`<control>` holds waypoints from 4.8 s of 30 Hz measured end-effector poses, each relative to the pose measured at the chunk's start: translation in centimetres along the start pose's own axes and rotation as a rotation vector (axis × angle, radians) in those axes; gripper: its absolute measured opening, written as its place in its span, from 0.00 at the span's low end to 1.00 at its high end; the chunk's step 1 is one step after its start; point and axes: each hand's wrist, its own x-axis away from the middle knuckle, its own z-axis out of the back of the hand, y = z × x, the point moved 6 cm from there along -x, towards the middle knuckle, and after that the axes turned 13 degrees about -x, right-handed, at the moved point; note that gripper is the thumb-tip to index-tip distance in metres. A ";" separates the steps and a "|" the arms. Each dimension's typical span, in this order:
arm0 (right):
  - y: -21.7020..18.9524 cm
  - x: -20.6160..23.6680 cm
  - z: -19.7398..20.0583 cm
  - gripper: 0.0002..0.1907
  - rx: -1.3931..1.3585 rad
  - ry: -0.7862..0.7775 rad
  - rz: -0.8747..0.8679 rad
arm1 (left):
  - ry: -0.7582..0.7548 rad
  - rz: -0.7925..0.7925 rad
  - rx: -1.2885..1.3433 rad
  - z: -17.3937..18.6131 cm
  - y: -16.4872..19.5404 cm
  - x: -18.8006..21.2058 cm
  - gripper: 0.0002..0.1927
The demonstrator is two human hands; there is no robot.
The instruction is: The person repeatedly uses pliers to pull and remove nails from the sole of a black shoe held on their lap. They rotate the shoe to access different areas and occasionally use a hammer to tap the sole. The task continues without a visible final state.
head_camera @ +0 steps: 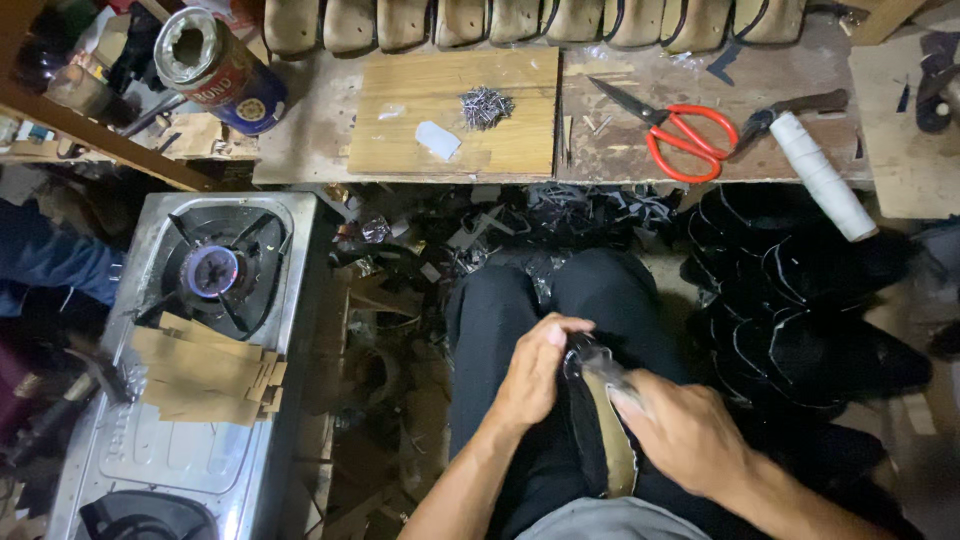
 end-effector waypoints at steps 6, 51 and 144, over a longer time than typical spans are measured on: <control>1.7 0.5 0.1 0.08 0.033 0.003 -0.123 | 0.081 0.137 -0.015 -0.9 -1.3 -0.4 0.25; -1.2 -8.2 -5.2 0.15 -0.066 -0.302 -0.243 | 0.535 -0.270 -0.598 7.9 5.7 4.2 0.16; 3.7 -4.3 -4.5 0.12 -0.244 -0.049 -0.360 | 0.185 0.151 -0.297 8.6 -5.0 1.2 0.40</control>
